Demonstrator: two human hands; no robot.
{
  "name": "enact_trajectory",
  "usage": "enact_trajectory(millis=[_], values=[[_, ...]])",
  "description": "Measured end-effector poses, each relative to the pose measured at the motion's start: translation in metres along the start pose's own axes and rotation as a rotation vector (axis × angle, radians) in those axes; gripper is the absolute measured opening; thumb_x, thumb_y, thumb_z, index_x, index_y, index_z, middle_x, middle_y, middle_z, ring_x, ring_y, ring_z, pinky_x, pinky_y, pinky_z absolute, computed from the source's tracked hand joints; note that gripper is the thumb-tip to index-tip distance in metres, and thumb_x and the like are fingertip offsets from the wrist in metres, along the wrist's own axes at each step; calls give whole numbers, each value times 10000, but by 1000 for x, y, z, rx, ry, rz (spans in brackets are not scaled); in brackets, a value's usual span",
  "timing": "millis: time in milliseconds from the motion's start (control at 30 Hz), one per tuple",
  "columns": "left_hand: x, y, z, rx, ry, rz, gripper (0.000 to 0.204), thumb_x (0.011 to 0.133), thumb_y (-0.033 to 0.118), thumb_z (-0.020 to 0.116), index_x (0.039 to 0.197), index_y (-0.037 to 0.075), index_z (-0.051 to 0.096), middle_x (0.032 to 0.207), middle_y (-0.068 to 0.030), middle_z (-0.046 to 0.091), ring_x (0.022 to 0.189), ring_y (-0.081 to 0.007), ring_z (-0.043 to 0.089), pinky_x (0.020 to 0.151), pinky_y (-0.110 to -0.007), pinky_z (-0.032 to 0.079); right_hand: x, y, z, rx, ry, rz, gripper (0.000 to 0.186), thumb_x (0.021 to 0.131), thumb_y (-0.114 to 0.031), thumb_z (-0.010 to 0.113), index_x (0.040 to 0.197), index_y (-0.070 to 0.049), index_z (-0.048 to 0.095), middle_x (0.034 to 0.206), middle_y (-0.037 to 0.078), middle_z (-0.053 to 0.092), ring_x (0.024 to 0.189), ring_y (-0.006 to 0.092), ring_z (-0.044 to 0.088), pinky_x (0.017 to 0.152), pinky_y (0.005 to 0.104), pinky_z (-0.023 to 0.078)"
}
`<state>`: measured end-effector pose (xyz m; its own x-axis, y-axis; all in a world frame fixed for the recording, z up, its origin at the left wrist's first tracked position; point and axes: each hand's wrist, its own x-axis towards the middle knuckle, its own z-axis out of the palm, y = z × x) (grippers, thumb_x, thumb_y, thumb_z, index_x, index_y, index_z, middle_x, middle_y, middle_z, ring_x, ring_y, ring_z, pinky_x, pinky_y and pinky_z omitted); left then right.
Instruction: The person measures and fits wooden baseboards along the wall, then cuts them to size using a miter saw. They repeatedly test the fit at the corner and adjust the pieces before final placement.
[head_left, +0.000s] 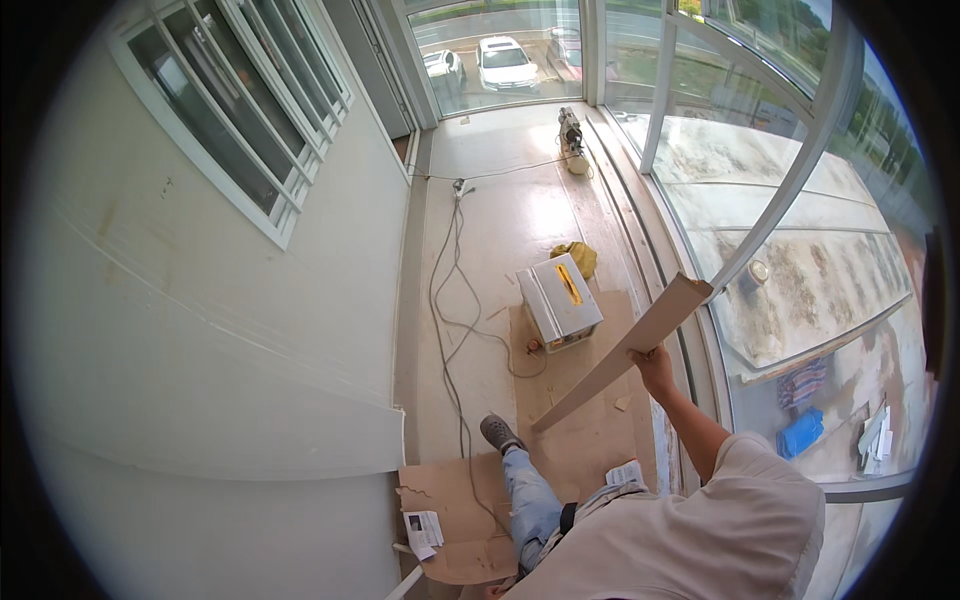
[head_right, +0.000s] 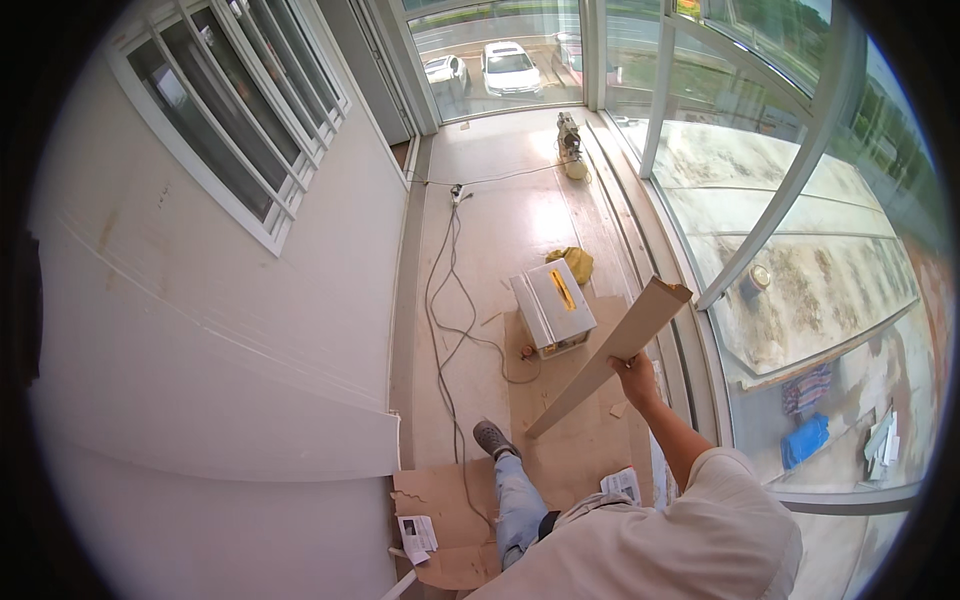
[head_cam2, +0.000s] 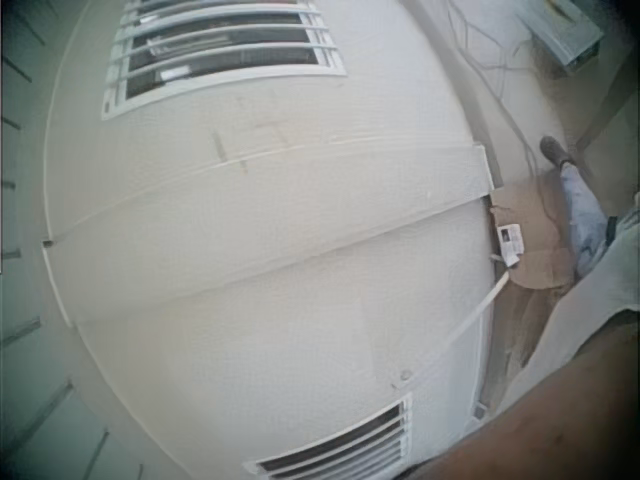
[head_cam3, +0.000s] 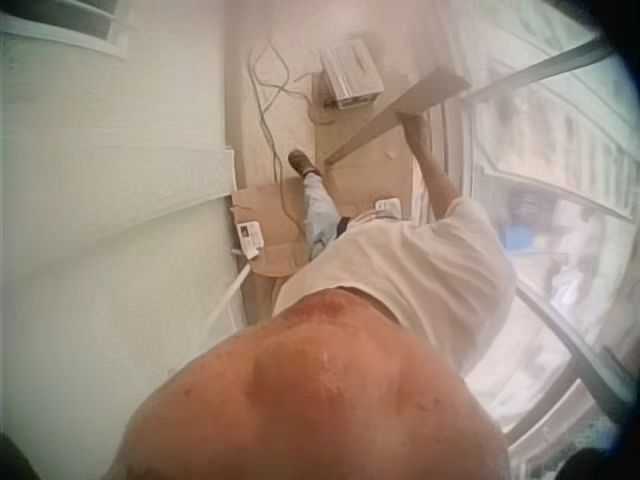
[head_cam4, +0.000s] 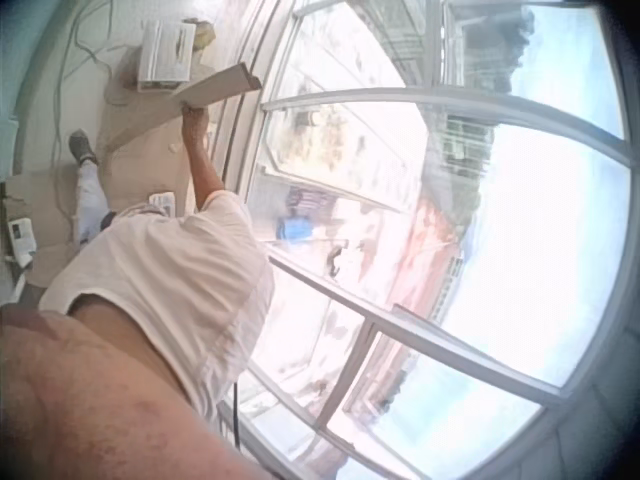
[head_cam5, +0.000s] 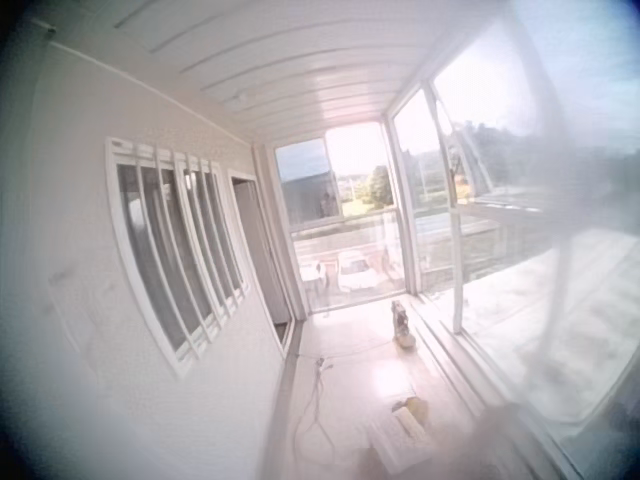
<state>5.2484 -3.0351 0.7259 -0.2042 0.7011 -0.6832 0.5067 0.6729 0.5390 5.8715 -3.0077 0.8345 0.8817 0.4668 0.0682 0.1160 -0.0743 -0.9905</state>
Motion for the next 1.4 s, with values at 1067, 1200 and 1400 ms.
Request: enact_trajectory(millis=[1067,1200,1400], values=[[500,967,235,327,-153,740,193,770,-79,732,903,31,645,858,-76,693,790,-175,645,726,-316,538,696,-146,348,-195,331,-77,181,965,-116,676,1087,6,623,935,27,650,882,94,584,773,271,478],[523,1075,289,149,-143,780,242,751,-91,701,946,43,648,1003,-117,702,941,-290,684,851,-379,544,803,-129,385,-108,375,-170,124,953,-81,690,1017,3,624,894,27,653,815,89,572,762,254,473],[607,1255,381,173,-158,895,244,771,-93,681,970,40,634,1020,-123,702,971,-302,682,865,-386,547,937,-55,463,-246,379,-64,172,961,-111,689,1055,19,628,915,62,681,830,116,598,769,277,485]])
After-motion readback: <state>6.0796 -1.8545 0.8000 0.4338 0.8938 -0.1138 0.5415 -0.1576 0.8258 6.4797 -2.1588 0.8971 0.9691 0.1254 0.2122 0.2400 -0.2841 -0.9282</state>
